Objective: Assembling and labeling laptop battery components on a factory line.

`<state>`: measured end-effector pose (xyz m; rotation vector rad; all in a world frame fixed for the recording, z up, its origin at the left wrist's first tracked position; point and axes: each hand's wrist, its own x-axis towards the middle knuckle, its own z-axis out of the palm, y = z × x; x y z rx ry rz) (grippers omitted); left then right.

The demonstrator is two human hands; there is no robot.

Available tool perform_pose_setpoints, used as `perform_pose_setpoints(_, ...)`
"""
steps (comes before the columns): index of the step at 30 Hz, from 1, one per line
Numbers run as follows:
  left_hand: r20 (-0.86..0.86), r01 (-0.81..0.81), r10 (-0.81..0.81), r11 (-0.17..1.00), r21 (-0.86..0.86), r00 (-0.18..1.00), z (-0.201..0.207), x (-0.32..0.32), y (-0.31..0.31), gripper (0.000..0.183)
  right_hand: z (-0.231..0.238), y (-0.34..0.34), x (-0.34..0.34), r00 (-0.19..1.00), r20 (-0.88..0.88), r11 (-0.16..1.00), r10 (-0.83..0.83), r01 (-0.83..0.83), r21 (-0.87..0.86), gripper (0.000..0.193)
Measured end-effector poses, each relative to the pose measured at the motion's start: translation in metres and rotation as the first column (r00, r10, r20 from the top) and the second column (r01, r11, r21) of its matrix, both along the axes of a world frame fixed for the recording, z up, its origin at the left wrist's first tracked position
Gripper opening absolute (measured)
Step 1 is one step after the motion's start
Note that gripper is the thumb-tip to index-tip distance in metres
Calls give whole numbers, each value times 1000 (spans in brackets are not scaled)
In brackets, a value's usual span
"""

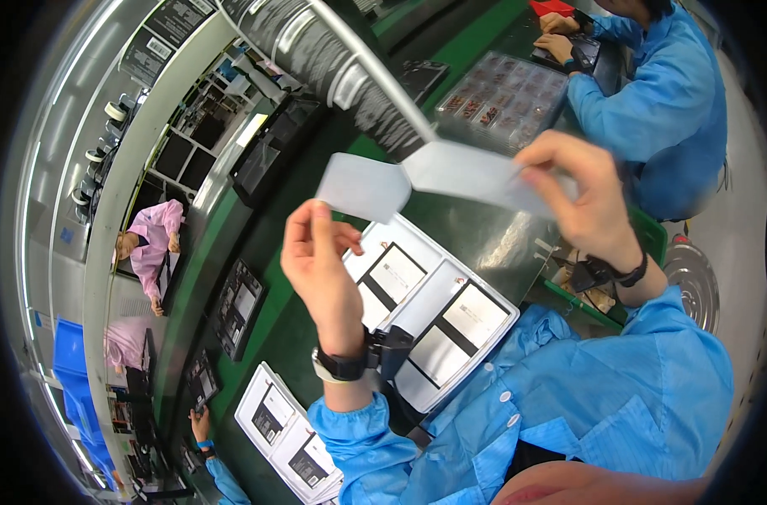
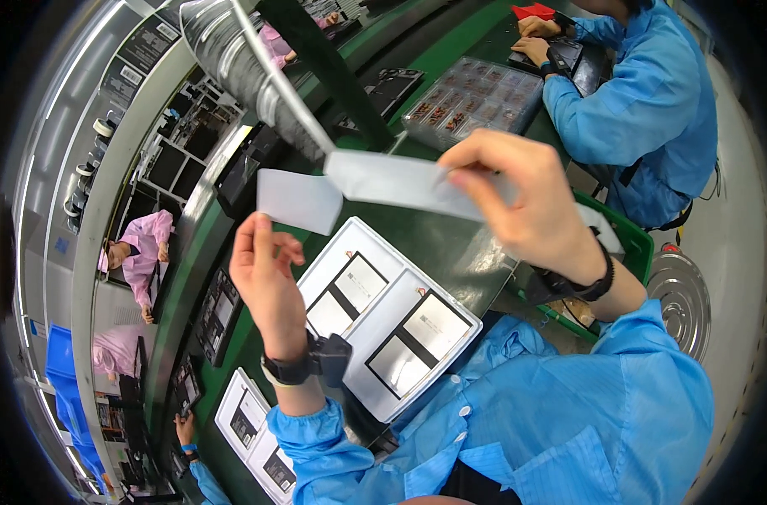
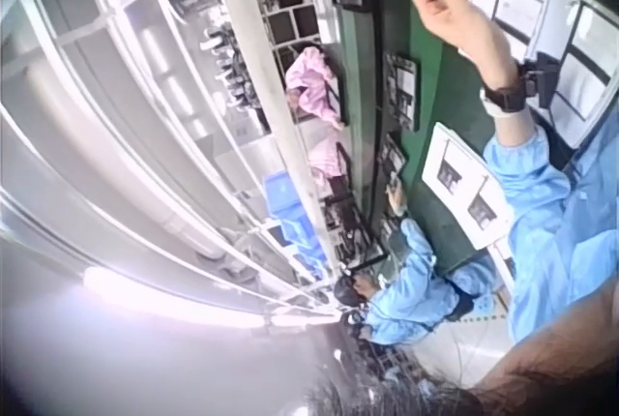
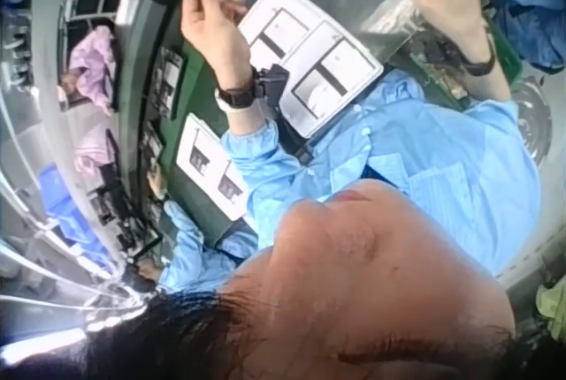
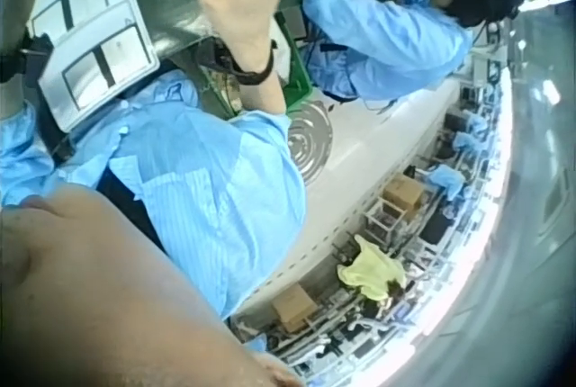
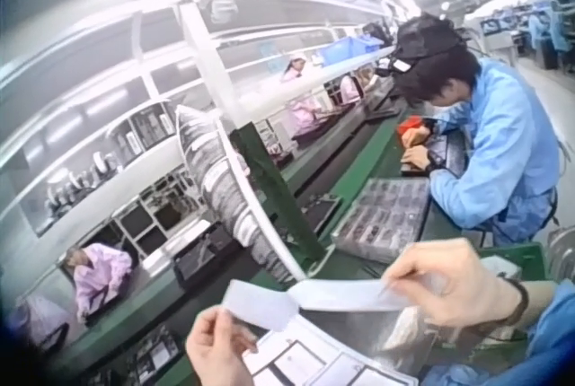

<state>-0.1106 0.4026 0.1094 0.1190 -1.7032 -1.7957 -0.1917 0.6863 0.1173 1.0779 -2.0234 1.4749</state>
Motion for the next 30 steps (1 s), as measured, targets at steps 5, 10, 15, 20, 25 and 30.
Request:
perform_pose_setpoints(5, -120, -127, 88, 918, -375, 989, 16, 27, -12, 19, -9, 38, -23, 984, 40, 978, -173, 167, 126, 22)
perform_pose_setpoints(10, -125, -60, -223, 278, -959, 967, -5, 79, -9, 29, -4, 24, 16, 974, -213, 993, -83, 62, -103, 33)
perform_pose_setpoints(15, 171, 313, -458, 255, -915, 873, -14, 119, 8, 22, -25, -66, 26, 761, 347, 758, 548, -627, 178, 14)
perform_pose_setpoints(20, 218, 390, -439, 351, -851, 872, -28, 139, -12, 25, -50, -96, 11, 393, 640, 406, 661, -904, 136, 16)
perform_pose_setpoints(25, 245, 336, -259, 410, -848, 934, -37, 140, -47, 33, -52, -121, 13, 563, 612, 546, 556, -802, 242, 11)
perform_pose_setpoints(30, 387, 312, 192, 328, -892, 902, -70, 102, -104, 61, -69, -147, -6, 787, 531, 788, 313, -527, 317, 7)
